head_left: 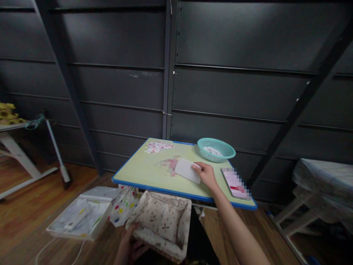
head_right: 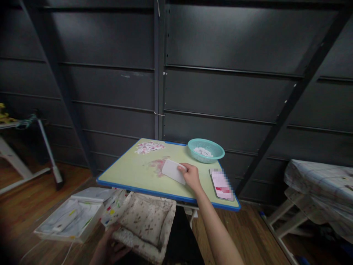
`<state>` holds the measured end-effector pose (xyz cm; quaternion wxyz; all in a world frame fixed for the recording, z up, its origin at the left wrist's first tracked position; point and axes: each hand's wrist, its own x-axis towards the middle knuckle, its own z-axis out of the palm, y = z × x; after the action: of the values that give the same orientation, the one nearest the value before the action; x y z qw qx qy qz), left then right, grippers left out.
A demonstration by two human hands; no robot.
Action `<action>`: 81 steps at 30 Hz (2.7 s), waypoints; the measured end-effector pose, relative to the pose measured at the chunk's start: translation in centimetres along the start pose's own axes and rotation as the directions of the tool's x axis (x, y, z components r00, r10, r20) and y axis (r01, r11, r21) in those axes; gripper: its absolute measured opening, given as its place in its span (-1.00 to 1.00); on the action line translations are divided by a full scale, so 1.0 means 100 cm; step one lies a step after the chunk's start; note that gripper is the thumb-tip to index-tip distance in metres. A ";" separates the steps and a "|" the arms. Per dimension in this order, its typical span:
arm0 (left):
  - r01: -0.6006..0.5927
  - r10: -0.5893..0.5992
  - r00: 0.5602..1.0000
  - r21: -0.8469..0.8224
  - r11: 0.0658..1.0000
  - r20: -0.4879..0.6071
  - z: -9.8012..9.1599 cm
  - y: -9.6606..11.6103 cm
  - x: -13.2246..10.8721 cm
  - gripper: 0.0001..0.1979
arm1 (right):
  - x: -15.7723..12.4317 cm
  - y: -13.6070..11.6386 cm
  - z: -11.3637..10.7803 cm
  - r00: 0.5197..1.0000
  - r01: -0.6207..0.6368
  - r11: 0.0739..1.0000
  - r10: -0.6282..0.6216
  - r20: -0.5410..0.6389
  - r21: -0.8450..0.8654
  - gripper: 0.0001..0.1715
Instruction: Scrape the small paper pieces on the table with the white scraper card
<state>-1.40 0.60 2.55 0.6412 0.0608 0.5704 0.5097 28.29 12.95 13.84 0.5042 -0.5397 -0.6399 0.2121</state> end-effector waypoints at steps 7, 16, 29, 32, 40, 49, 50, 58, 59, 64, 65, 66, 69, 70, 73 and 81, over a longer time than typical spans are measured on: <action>0.001 0.000 1.000 0.018 1.000 -0.024 0.006 0.011 -0.001 -0.44 | 0.004 0.002 -0.001 1.000 -0.009 0.999 0.008 0.029 0.034 -0.64; -0.035 0.038 0.997 0.039 0.999 -0.064 0.012 0.022 -0.013 -0.39 | 0.000 0.013 0.001 0.995 -0.101 0.987 0.099 0.025 0.126 -0.59; -0.075 0.078 0.995 0.056 0.996 -0.054 0.012 0.025 -0.021 -0.33 | -0.011 0.009 0.014 0.975 -0.222 0.931 0.204 0.091 0.291 -0.57; -0.072 0.075 0.995 0.056 0.996 -0.066 0.012 0.026 -0.021 -0.32 | -0.012 0.009 0.015 0.972 -0.235 0.916 0.226 0.068 0.324 -0.57; -0.094 0.099 0.992 0.068 0.993 -0.074 0.007 0.026 -0.019 -0.25 | -0.015 0.013 0.022 0.970 -0.243 0.905 0.228 0.085 0.350 -0.59; -0.106 0.112 0.990 0.074 0.992 -0.082 0.009 0.028 -0.022 -0.26 | -0.019 0.005 0.029 0.964 -0.258 0.891 0.214 0.157 0.375 -0.63; -0.108 0.113 0.991 0.073 0.992 -0.076 0.009 0.028 -0.022 -0.27 | -0.019 0.004 0.030 0.962 -0.263 0.888 0.211 0.175 0.377 -0.63; -0.075 0.083 0.993 0.096 0.993 -0.085 0.008 0.029 -0.022 -0.31 | -0.016 0.007 0.027 0.975 -0.221 0.891 0.207 0.078 0.397 -0.61; -0.078 0.087 0.993 0.100 0.992 -0.083 0.008 0.029 -0.022 -0.31 | -0.015 0.007 0.027 0.977 -0.213 0.895 0.201 0.074 0.391 -0.61; -0.098 0.104 0.992 0.092 0.991 -0.066 0.007 0.029 -0.020 -0.30 | -0.014 0.000 0.042 0.985 -0.169 0.917 0.145 0.093 0.362 -0.62; -0.093 0.099 0.993 0.090 0.992 -0.070 0.006 0.029 -0.018 -0.29 | -0.014 -0.003 0.046 0.986 -0.157 0.923 0.128 0.105 0.350 -0.63; -0.088 0.095 0.993 0.090 0.992 -0.077 0.005 0.029 -0.017 -0.29 | -0.014 -0.005 0.050 0.985 -0.152 0.927 0.114 0.128 0.344 -0.64; -0.087 0.096 0.991 0.095 0.992 -0.098 0.002 0.028 -0.013 -0.31 | -0.013 -0.010 0.053 0.974 -0.175 0.915 0.106 0.201 0.363 -0.63; -0.093 0.102 0.990 0.092 0.991 -0.101 0.001 0.028 -0.012 -0.31 | -0.011 -0.009 0.051 0.974 -0.181 0.910 0.115 0.194 0.372 -0.62; -0.099 0.106 0.988 0.074 0.992 -0.110 0.001 0.029 -0.014 -0.31 | -0.004 -0.004 0.043 0.986 -0.163 0.914 0.143 0.080 0.371 -0.58; -0.105 0.110 0.989 0.056 0.993 -0.097 0.005 0.031 -0.020 -0.36 | 0.002 0.003 0.037 0.984 -0.173 0.932 0.145 0.108 0.319 -0.58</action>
<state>-2.47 0.91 6.14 0.5817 0.0822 0.6103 0.5314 25.19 14.25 12.19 0.5412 -0.4893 -0.5703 0.3776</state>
